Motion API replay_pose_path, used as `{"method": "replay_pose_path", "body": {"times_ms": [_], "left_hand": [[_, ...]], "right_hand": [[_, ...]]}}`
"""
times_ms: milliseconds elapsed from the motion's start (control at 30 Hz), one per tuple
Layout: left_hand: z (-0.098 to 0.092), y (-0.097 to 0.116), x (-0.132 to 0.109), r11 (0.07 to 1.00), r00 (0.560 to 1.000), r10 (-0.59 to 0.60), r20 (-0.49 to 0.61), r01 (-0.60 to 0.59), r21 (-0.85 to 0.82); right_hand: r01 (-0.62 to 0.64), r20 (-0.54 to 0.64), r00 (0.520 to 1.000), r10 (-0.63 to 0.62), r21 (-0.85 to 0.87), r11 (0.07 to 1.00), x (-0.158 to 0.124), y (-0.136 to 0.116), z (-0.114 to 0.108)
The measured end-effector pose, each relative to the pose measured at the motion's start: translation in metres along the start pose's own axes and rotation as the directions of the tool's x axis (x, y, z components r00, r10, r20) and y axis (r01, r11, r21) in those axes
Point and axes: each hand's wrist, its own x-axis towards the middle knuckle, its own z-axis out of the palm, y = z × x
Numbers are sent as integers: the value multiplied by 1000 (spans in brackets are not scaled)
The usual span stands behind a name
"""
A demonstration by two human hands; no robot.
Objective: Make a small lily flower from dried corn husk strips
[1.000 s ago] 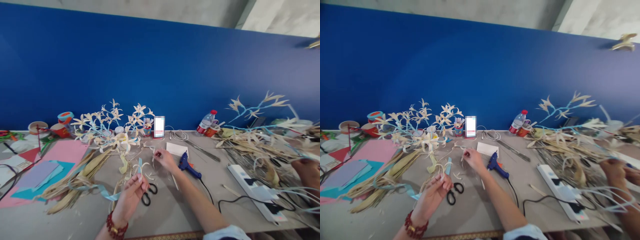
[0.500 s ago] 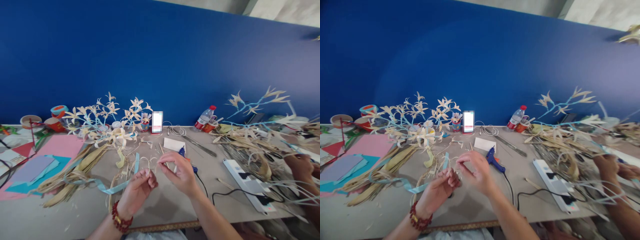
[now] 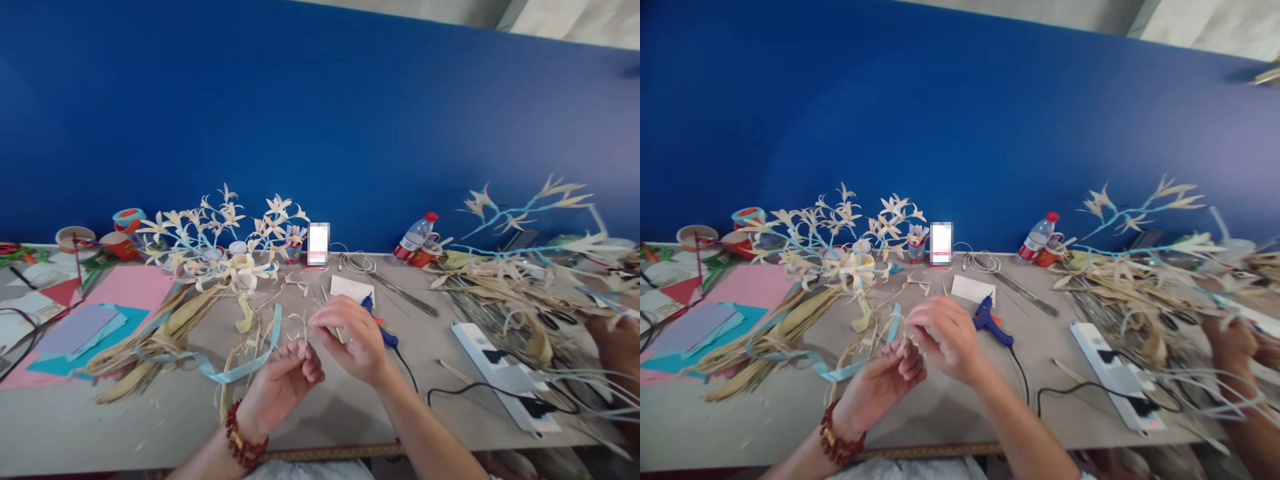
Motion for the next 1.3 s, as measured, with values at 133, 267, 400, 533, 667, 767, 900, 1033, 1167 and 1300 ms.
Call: {"method": "replay_pose_path", "body": {"times_ms": [133,267,400,533,667,767,900,1033,1167,1300], "left_hand": [[1,0,0,1000,1000,-7,-11,7,9],[2,-1,-1,1000,1000,4,-21,-4,24],[2,0,-1,999,1000,5,-27,-4,38],[3,1,-2,999,1000,6,-28,-4,50],[3,1,-2,999,1000,8,-22,-7,45],[4,0,-1,997,999,43,-12,-42,57],[3,1,-2,973,992,123,-34,-114,202],[2,1,-5,935,985,158,-68,-128,330],[3,-1,-6,937,986,142,-83,-107,332],[4,-1,-5,941,989,133,-60,-107,321]], "right_hand": [[19,-3,1000,-19,-18,1000,1,1,2],[33,3,999,-33,-32,999,1,1,3],[31,4,1000,-31,-49,998,-1,2,4],[36,5,999,-35,-67,997,-1,2,5],[48,-40,998,-51,-77,996,0,-2,5],[-6,-177,984,-10,-90,996,-7,-8,8],[-207,-323,924,207,34,978,-27,-15,16],[-259,-262,930,257,27,965,-35,-22,16],[-203,-168,970,177,-152,967,-28,-28,6],[-197,-92,979,182,-185,963,-23,-26,2]]}}
